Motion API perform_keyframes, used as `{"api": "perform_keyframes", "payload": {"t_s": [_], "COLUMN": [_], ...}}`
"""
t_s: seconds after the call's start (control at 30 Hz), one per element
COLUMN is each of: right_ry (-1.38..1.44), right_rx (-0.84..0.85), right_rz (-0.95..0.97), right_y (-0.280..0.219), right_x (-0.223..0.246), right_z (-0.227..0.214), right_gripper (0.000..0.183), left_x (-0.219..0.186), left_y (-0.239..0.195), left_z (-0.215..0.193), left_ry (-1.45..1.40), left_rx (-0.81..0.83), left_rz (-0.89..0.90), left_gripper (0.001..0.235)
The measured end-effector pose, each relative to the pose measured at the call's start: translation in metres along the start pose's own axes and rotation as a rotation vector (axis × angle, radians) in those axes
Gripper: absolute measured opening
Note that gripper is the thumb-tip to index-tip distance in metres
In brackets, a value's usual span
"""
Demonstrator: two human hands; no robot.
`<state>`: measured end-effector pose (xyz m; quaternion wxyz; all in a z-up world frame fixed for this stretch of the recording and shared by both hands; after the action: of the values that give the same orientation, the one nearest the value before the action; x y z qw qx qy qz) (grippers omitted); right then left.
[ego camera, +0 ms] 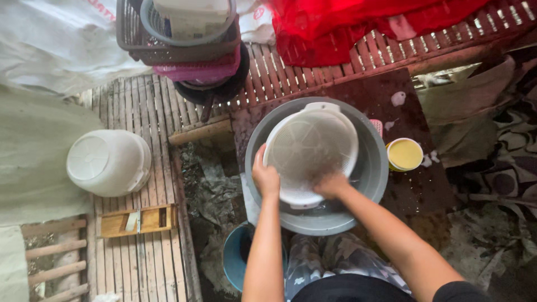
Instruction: The person washes several plastic kitchen items by hand in a large metal basin filled with water. They scrub and rinse a white colander, a blue basket, a white rectangular container, and a brown basket, placing each item on a bamboo platform after cleaning.
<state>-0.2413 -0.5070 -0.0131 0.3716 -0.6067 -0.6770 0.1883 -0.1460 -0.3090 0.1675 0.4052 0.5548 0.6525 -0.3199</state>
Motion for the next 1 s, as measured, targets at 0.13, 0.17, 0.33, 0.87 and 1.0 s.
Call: {"api": "perform_keyframes", "payload": {"t_s": [0.13, 0.17, 0.33, 0.87, 1.0], "right_ry": [-0.028, -0.005, 0.338, 0.311, 0.446], "right_rx": [-0.316, -0.361, -0.297, -0.349, -0.193], "right_rz": [0.142, 0.138, -0.006, 0.03, -0.331], "right_y": [-0.003, 0.003, 0.04, 0.026, 0.009], "right_x": [-0.022, -0.024, 0.011, 0.013, 0.038], "right_z": [-0.022, -0.023, 0.013, -0.002, -0.001], "right_gripper": [0.055, 0.055, 0.058, 0.055, 0.06], "left_x": [0.026, 0.052, 0.149, 0.124, 0.103], "left_y": [-0.012, -0.033, -0.109, -0.102, -0.064], "left_z": [0.009, 0.019, 0.077, 0.056, 0.04], "left_ry": [-0.043, -0.184, -0.293, -0.33, -0.112], "left_rx": [-0.036, -0.093, -0.098, -0.201, -0.248], "left_rz": [-0.083, -0.166, -0.513, -0.462, -0.338], "left_gripper": [0.041, 0.047, 0.041, 0.053, 0.054]}}
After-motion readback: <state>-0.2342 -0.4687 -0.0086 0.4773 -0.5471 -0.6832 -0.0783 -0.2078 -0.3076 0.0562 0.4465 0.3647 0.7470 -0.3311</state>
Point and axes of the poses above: each hand's wrist, its own y-axis towards the middle knuckle, its own z-axis out of the palm, x = y × z, the point moved 9 cm from there along y, towards the middle knuckle, and after that the axes turned 12 degrees about y, right-handed, at the moved point
